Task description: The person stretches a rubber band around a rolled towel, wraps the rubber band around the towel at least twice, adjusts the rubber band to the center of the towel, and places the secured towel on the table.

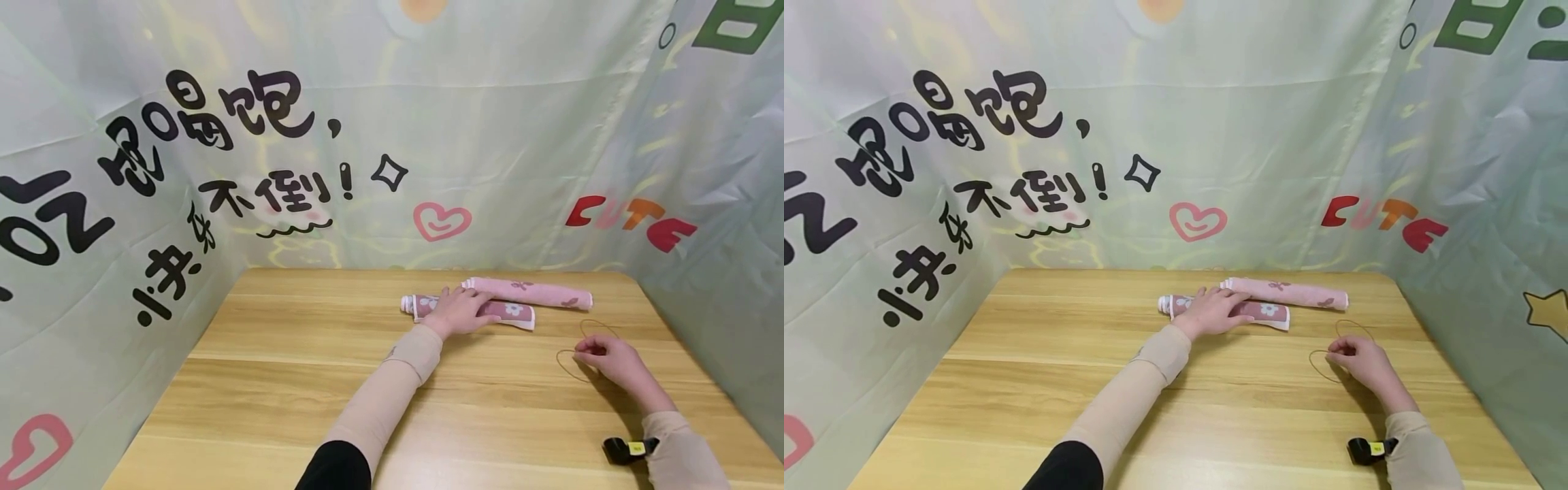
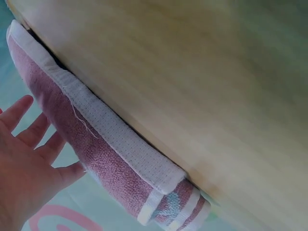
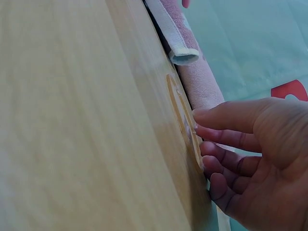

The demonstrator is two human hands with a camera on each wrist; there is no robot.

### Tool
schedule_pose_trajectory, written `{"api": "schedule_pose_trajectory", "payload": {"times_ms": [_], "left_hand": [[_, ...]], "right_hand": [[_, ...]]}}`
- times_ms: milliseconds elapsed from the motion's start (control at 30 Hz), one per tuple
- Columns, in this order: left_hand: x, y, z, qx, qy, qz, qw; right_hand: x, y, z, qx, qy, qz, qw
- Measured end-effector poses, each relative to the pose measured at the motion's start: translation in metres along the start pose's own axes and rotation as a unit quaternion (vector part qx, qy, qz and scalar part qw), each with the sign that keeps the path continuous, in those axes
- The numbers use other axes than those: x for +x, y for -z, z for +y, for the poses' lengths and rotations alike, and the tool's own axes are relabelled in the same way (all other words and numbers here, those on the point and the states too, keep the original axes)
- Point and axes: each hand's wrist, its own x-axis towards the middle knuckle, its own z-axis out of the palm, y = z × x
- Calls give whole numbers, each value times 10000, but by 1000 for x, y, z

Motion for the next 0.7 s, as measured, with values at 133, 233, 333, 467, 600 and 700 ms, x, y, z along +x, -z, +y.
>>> {"api": "schedule_pose_trajectory", "payload": {"times_ms": [133, 233, 333, 467, 600, 700], "left_hand": [[3, 0, 1, -17, 3, -56, 10000], [5, -2, 2, 18, 1, -87, 10000], [6, -3, 2, 93, -5, -133, 9999], [7, -4, 3, 228, -28, -192, 9996], [8, -5, 4, 307, -73, -237, 9992], [8, -6, 5, 363, -99, -252, 9990]], "right_hand": [[0, 0, 0, -22, -39, -37, 10000], [1, 1, 0, 17, -35, -70, 10000], [0, 1, 0, 62, -25, -110, 9999], [0, 0, 1, 55, 18, -143, 9999], [-1, 0, 0, -10, 85, -190, 9998], [-1, 0, -1, -57, 129, -212, 9997]]}}
